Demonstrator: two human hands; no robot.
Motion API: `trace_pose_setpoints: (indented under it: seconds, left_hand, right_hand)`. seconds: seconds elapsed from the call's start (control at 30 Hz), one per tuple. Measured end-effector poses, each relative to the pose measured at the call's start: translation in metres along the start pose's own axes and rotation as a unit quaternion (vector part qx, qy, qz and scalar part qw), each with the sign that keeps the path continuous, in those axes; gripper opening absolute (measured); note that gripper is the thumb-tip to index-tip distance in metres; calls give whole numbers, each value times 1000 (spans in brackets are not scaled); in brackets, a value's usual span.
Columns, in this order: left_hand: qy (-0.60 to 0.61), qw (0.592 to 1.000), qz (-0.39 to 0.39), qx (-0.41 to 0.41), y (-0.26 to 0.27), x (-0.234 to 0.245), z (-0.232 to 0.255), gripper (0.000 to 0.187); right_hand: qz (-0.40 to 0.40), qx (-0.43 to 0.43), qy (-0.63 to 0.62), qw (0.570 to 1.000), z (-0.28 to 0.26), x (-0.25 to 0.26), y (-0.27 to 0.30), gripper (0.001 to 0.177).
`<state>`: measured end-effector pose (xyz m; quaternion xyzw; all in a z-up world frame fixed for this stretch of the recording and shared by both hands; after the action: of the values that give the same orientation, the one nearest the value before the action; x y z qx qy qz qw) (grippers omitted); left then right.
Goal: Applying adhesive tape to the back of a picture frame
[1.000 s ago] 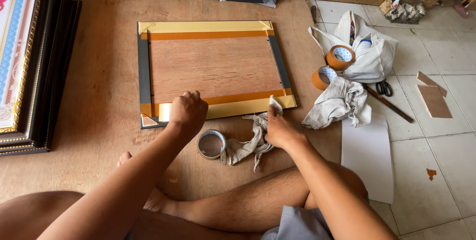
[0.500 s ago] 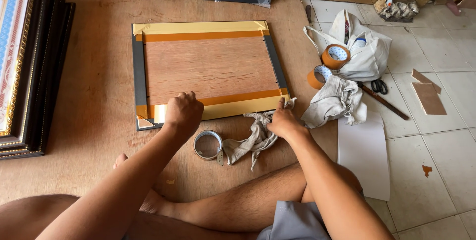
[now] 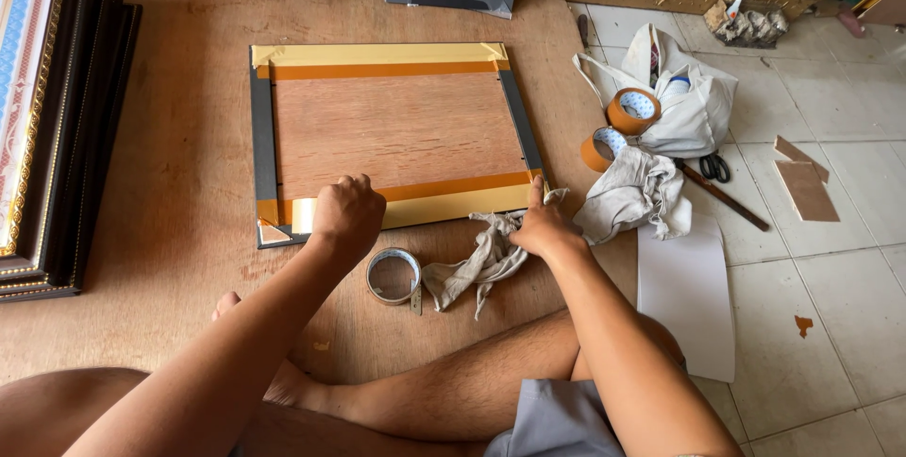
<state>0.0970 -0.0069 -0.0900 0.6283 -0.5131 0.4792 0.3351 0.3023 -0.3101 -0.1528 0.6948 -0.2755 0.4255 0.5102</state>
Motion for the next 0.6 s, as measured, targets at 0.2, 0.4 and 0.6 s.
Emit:
trace_pose_setpoints:
  seconds: [0.2,0.4,0.6]
  left_hand:
    - [-4,1000,-14,0,-1,-2,-5,17]
    - [-5,1000,-22,-2,-2,-5,-5,17]
    - [-2,1000,-18,-2,1,4,-5,17]
  right_hand:
    - [-28,33,-13,999,-42,0,49,117]
    - [-2,20,27,999,-33,26,31,134]
    - [11,28,35,999,-7,5,-12,111]
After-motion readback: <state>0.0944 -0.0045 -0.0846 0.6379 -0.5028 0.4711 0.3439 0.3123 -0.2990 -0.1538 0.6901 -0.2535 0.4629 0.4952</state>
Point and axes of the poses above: each hand's wrist, its own y-axis away from the middle knuckle, its own x-axis out of the back of the hand, z = x × y, the point moved 10 cm from there along -y, towards the middle knuckle, and after that the axes turned 4 degrees about x, right-handed, at the moved point
